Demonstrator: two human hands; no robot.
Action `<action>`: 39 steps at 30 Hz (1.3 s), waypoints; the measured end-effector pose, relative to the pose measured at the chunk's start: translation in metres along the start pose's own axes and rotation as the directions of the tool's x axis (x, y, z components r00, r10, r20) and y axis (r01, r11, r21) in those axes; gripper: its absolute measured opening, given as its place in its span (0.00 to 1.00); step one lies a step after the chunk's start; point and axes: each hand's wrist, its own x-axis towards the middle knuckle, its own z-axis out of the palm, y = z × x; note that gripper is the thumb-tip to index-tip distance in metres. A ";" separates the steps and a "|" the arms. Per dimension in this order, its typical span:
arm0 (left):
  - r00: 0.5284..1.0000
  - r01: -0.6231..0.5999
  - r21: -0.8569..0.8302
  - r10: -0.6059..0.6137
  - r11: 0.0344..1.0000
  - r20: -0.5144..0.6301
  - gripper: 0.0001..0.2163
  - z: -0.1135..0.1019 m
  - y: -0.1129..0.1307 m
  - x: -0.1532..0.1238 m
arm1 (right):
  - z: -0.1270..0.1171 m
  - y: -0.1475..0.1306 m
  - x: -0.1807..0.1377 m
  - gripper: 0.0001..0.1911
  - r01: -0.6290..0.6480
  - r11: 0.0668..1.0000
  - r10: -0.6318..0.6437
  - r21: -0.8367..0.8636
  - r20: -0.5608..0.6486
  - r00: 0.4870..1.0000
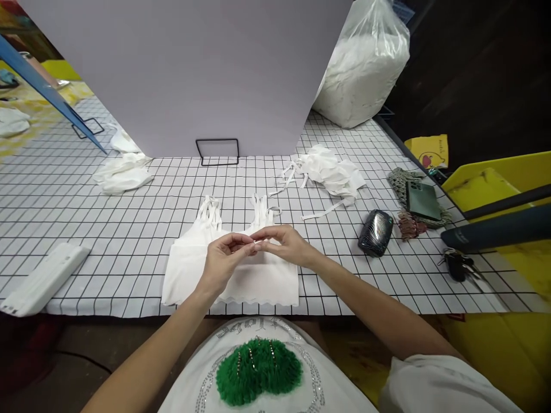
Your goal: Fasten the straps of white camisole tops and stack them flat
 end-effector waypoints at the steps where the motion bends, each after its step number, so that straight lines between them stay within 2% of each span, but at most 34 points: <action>1: 1.000 -0.013 0.011 0.013 1.000 -0.005 0.13 0.000 -0.002 0.001 | 0.002 0.002 0.000 0.11 -0.012 1.000 0.013 0.026 -0.026 1.000; 4: 0.994 -0.104 0.112 0.105 0.988 -0.009 0.11 -0.001 -0.010 0.006 | -0.001 0.009 0.000 0.08 0.002 1.000 -0.004 -0.020 -0.107 0.994; 6: 0.975 -0.222 0.293 0.221 0.930 0.034 0.08 -0.004 -0.018 0.012 | -0.008 0.013 0.000 0.06 0.022 0.992 -0.037 -0.127 -0.120 0.992; 8: 0.949 -0.311 0.531 0.290 0.788 0.124 0.07 -0.007 -0.027 0.019 | -0.016 0.016 0.002 0.05 0.029 0.969 -0.056 -0.245 -0.102 0.993; 10: 0.940 -0.331 0.724 0.275 0.605 0.201 0.09 -0.009 -0.035 0.025 | -0.025 0.020 0.006 0.05 0.030 0.929 -0.050 -0.368 -0.044 0.998; 12: 0.943 -0.319 0.823 0.240 0.469 0.229 0.09 -0.011 -0.039 0.029 | -0.031 0.025 0.010 0.06 0.041 0.873 -0.031 -0.486 0.029 0.999; 14: 0.944 -0.319 0.853 0.216 0.414 0.248 0.08 -0.011 -0.041 0.030 | -0.034 0.030 0.014 0.06 0.060 0.820 -0.002 -0.570 0.102 0.995; 20: 0.951 -0.310 0.821 0.149 0.480 0.272 0.06 -0.011 -0.039 0.031 | -0.033 0.038 0.022 0.07 0.140 0.777 0.039 -0.614 0.269 0.962; 24: 0.940 -0.342 0.806 0.166 0.484 0.299 0.01 -0.013 -0.042 0.033 | -0.032 0.036 0.026 0.08 0.202 0.769 0.033 -0.607 0.353 0.935; 28: 0.930 -0.366 0.780 0.183 0.507 0.318 0.03 -0.015 -0.045 0.034 | -0.032 0.034 0.030 0.09 0.264 0.761 0.016 -0.593 0.424 0.906; 35: 0.926 -0.375 0.758 0.183 0.534 0.329 0.05 -0.016 -0.044 0.034 | -0.029 0.031 0.033 0.09 0.276 0.771 0.039 -0.574 0.474 0.880; 39: 0.930 -0.363 0.752 0.163 0.551 0.329 0.05 -0.016 -0.042 0.035 | -0.025 0.023 0.033 0.11 0.333 0.723 0.021 -0.605 0.502 0.865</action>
